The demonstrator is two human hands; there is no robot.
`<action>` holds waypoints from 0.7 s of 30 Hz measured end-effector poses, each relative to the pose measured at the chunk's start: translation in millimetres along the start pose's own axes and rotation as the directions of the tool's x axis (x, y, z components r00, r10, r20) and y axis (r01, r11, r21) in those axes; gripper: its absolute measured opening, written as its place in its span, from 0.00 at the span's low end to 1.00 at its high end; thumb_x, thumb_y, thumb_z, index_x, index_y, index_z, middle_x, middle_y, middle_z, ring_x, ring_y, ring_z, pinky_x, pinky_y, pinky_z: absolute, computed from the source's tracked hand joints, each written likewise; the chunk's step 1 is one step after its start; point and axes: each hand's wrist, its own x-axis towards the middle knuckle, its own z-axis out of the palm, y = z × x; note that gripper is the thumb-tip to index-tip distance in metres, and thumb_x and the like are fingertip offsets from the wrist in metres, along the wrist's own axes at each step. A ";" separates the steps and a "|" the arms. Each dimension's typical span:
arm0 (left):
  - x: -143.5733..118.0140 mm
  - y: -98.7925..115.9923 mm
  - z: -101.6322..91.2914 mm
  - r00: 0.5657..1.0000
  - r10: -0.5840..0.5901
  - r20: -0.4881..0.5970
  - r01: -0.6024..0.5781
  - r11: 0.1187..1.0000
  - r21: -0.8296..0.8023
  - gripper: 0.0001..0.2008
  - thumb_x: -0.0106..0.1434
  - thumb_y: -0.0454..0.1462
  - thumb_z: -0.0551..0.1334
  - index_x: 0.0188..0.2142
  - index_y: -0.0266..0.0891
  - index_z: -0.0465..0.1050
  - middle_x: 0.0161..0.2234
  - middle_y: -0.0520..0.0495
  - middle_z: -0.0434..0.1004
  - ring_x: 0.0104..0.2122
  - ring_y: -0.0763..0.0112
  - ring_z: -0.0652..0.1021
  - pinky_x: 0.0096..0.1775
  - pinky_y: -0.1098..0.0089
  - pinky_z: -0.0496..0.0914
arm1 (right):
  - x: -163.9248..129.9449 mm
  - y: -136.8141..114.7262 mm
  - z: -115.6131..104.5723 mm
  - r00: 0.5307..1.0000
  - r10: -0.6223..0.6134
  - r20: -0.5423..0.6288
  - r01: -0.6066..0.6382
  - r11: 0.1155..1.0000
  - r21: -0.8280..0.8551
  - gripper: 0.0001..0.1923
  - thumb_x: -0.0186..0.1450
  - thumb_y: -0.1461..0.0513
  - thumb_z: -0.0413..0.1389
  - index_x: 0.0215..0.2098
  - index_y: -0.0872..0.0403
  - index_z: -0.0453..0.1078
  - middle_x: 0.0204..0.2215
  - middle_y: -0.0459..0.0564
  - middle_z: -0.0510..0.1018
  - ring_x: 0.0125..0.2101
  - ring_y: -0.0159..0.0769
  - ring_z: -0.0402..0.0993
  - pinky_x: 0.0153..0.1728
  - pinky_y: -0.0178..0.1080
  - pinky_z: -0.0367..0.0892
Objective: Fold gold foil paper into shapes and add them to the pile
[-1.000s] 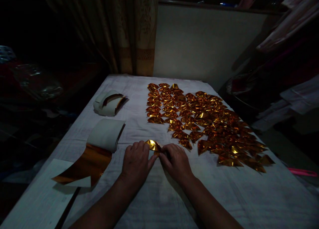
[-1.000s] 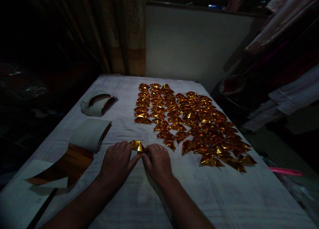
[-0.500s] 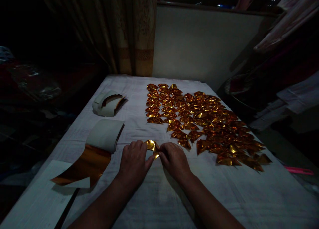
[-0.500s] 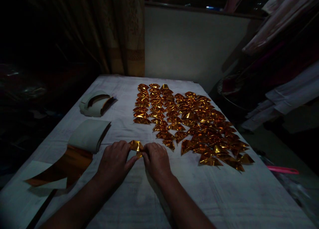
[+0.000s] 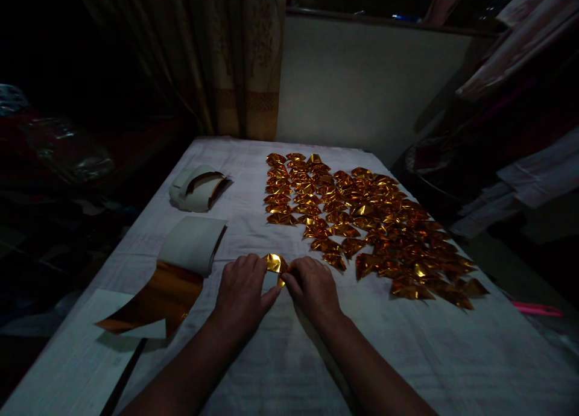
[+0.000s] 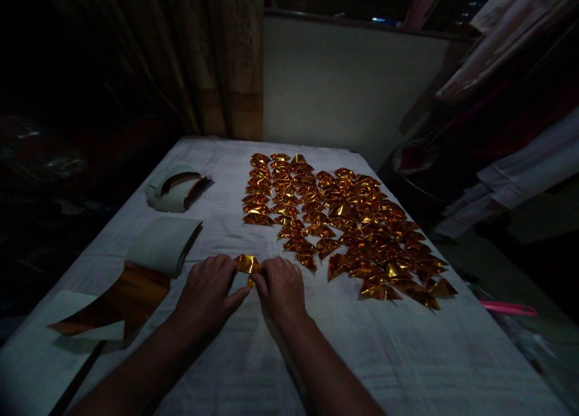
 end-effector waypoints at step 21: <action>10.9 -49.8 -11.1 0.962 0.269 0.041 -0.240 0.909 -0.341 0.10 0.62 0.33 0.65 0.43 0.46 0.75 0.50 0.49 0.74 0.53 0.63 0.72 0.53 0.62 0.67 | 0.8 13.7 -4.6 0.983 -0.182 0.037 0.176 0.977 0.121 0.09 0.64 0.62 0.63 0.44 0.48 0.76 0.39 0.48 0.78 0.40 0.39 0.73 0.40 0.41 0.62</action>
